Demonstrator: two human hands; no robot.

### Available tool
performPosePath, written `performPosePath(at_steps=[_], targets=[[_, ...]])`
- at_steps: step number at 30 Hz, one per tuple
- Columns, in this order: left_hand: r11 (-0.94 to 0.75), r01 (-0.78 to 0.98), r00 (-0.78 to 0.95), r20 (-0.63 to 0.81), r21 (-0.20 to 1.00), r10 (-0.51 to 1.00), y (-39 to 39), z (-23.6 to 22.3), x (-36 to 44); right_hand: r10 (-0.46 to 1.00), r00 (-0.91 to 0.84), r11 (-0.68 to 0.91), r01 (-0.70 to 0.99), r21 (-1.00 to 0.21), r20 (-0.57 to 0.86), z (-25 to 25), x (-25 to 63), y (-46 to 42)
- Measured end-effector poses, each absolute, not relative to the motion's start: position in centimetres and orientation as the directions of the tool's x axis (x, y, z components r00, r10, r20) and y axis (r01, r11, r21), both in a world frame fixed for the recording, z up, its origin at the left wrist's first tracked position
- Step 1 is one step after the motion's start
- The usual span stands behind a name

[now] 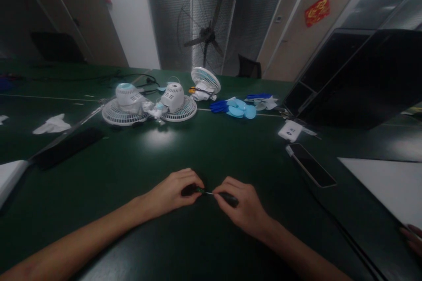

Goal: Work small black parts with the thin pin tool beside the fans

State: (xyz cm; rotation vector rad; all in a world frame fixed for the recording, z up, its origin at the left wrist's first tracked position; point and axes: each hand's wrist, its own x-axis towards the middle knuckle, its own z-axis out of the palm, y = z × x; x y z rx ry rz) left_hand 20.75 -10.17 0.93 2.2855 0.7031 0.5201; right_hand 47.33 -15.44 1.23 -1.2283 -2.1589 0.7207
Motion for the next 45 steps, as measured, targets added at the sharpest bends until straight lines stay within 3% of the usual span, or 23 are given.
performPosePath(at_steps=[7,17,26,36,41,45], targets=[[-0.637,0.303,0.787,0.191,0.709,0.587,-10.1,1.1,20.9,0.889,-0.402,0.407,0.480,-0.777,0.217,1.1,46.9,-15.2],[-0.586,0.380,0.702,0.190,0.715,0.687,-9.5,0.5,20.3,0.918,-0.338,0.361,0.495,-0.790,0.208,1.9,47.3,-15.3],[-0.382,0.756,0.333,0.191,0.532,0.923,-0.8,0.9,9.1,0.916,-0.341,0.363,0.484,-0.796,0.210,1.6,47.5,-15.3],[-0.044,0.952,-0.086,0.404,0.301,0.911,1.4,-0.9,-2.3,0.909,-0.361,0.371,0.481,-0.794,0.207,1.8,47.7,-15.4],[-0.036,0.975,-0.058,0.410,0.220,0.910,1.2,-0.4,-1.3,0.910,-0.360,0.370,0.486,-0.791,0.204,1.7,47.7,-15.4],[-0.226,0.953,0.140,0.365,0.203,0.921,0.3,1.0,3.3,0.914,-0.361,0.356,0.485,-0.799,0.187,1.6,47.8,-15.3]])
